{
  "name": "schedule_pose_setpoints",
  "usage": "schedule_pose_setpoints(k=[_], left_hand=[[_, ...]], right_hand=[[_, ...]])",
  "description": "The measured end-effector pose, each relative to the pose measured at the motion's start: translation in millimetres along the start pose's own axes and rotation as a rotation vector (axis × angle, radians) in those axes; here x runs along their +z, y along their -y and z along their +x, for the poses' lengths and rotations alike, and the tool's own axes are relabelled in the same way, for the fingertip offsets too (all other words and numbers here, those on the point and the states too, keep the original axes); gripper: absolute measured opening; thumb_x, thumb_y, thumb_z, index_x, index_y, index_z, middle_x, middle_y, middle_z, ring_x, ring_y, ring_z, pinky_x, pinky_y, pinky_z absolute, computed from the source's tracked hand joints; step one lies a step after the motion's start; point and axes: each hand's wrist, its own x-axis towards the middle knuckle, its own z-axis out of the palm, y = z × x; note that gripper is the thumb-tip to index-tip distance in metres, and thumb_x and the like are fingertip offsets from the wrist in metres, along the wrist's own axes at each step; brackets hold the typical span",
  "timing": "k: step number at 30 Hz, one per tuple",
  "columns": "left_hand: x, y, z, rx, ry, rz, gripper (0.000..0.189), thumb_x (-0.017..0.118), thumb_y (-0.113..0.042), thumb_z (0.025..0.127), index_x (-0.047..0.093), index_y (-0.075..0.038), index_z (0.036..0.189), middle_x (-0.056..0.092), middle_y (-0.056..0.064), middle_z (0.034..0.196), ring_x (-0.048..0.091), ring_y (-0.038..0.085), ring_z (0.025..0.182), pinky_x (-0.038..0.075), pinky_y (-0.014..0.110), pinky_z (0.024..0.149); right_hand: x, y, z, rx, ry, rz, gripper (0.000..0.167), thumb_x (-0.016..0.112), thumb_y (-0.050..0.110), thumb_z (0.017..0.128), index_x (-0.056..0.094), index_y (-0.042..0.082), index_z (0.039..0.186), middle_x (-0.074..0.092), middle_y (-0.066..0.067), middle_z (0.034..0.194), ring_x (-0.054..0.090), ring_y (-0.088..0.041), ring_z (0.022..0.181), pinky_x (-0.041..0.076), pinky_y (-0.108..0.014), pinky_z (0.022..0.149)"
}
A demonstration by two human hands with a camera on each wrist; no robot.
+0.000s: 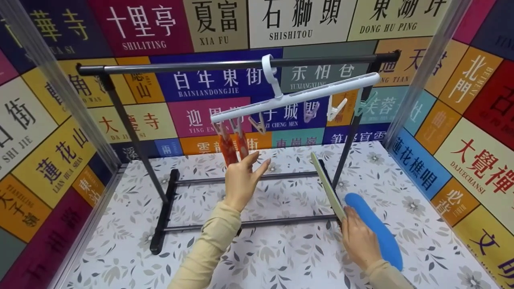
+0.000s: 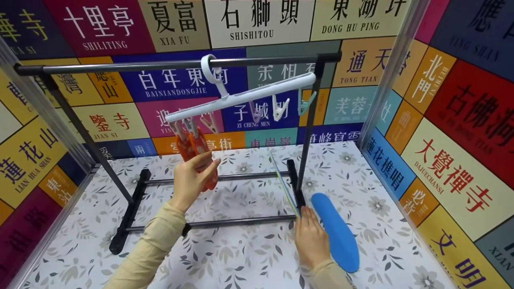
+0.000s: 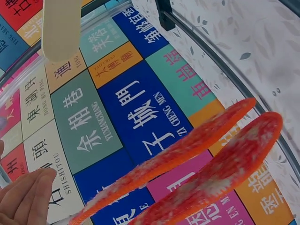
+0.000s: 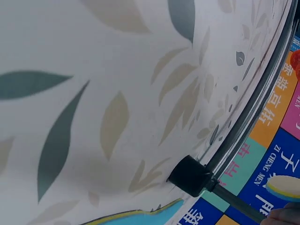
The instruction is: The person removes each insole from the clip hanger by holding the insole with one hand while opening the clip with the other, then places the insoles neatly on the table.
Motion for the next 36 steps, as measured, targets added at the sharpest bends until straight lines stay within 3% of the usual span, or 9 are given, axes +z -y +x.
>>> schedule_pose_setpoints(k=[5, 7, 12, 20, 27, 33, 36], left_hand=[[-3.5, 7.6, -5.2, -0.009, -0.004, 0.009, 0.036, 0.075, -0.041, 0.087, 0.077, -0.01, 0.106, 0.078, 0.008, 0.091, 0.073, 0.019, 0.069, 0.059, 0.038, 0.07], [-5.6, 10.4, -7.3, -0.019, 0.002, 0.011, 0.037, 0.074, -0.041, 0.087, 0.077, -0.01, 0.106, 0.077, 0.007, 0.094, 0.075, 0.021, 0.078, 0.06, 0.037, 0.072], [-10.6, 17.0, -12.3, -0.034, 0.005, 0.01, 0.04, 0.074, -0.04, 0.087, 0.076, -0.007, 0.109, 0.077, 0.009, 0.097, 0.075, 0.022, 0.081, 0.06, 0.036, 0.074], [-14.7, 24.0, -17.8, -0.083, -0.002, -0.002, 0.038, 0.077, -0.038, 0.086, 0.077, -0.007, 0.108, 0.077, 0.008, 0.084, 0.071, 0.016, 0.064, 0.057, 0.038, 0.064], [-16.7, 28.7, -26.6, -0.098, 0.021, -0.017, 0.034, 0.076, -0.035, 0.087, 0.076, -0.007, 0.107, 0.077, 0.01, 0.09, 0.074, 0.015, 0.073, 0.06, 0.035, 0.065], [-16.4, 33.7, -34.4, -0.107, 0.029, -0.008, 0.035, 0.076, -0.034, 0.087, 0.076, -0.005, 0.107, 0.077, 0.009, 0.086, 0.073, 0.018, 0.068, 0.058, 0.037, 0.062], [-16.9, 37.6, -38.4, -0.109, 0.033, -0.003, 0.034, 0.076, -0.034, 0.087, 0.077, -0.006, 0.105, 0.077, 0.008, 0.086, 0.072, 0.021, 0.069, 0.058, 0.038, 0.063]], right_hand=[[-11, -4, 0.0, 0.03, 0.047, -0.017, 0.038, 0.054, 0.005, 0.096, 0.056, -0.012, 0.129, 0.06, -0.032, 0.127, 0.061, -0.05, 0.11, 0.051, -0.06, 0.087], [-15, -7, -0.5, 0.034, 0.053, -0.023, 0.037, 0.054, 0.005, 0.096, 0.056, -0.012, 0.129, 0.06, -0.032, 0.126, 0.062, -0.051, 0.107, 0.051, -0.061, 0.086], [-24, -16, -1.1, 0.047, 0.058, -0.033, 0.036, 0.052, 0.005, 0.096, 0.056, -0.012, 0.128, 0.061, -0.031, 0.126, 0.061, -0.054, 0.101, 0.05, -0.063, 0.082], [-40, -39, -3.2, 0.107, 0.078, -0.049, 0.034, 0.05, 0.007, 0.099, 0.056, -0.009, 0.129, 0.059, -0.032, 0.127, 0.06, -0.059, 0.097, 0.048, -0.067, 0.079], [-49, -67, -14.3, 0.145, 0.106, -0.105, 0.034, 0.049, 0.004, 0.099, 0.053, -0.012, 0.129, 0.057, -0.034, 0.127, 0.058, -0.06, 0.098, 0.047, -0.068, 0.079], [-56, -81, -19.7, 0.206, 0.178, -0.141, 0.036, 0.046, 0.006, 0.101, 0.05, -0.012, 0.132, 0.052, -0.036, 0.132, 0.054, -0.058, 0.11, 0.046, -0.068, 0.087], [-57, -87, -20.0, 0.203, 0.173, -0.166, 0.036, 0.048, 0.002, 0.099, 0.049, -0.014, 0.131, 0.052, -0.038, 0.13, 0.054, -0.059, 0.11, 0.046, -0.068, 0.085]])
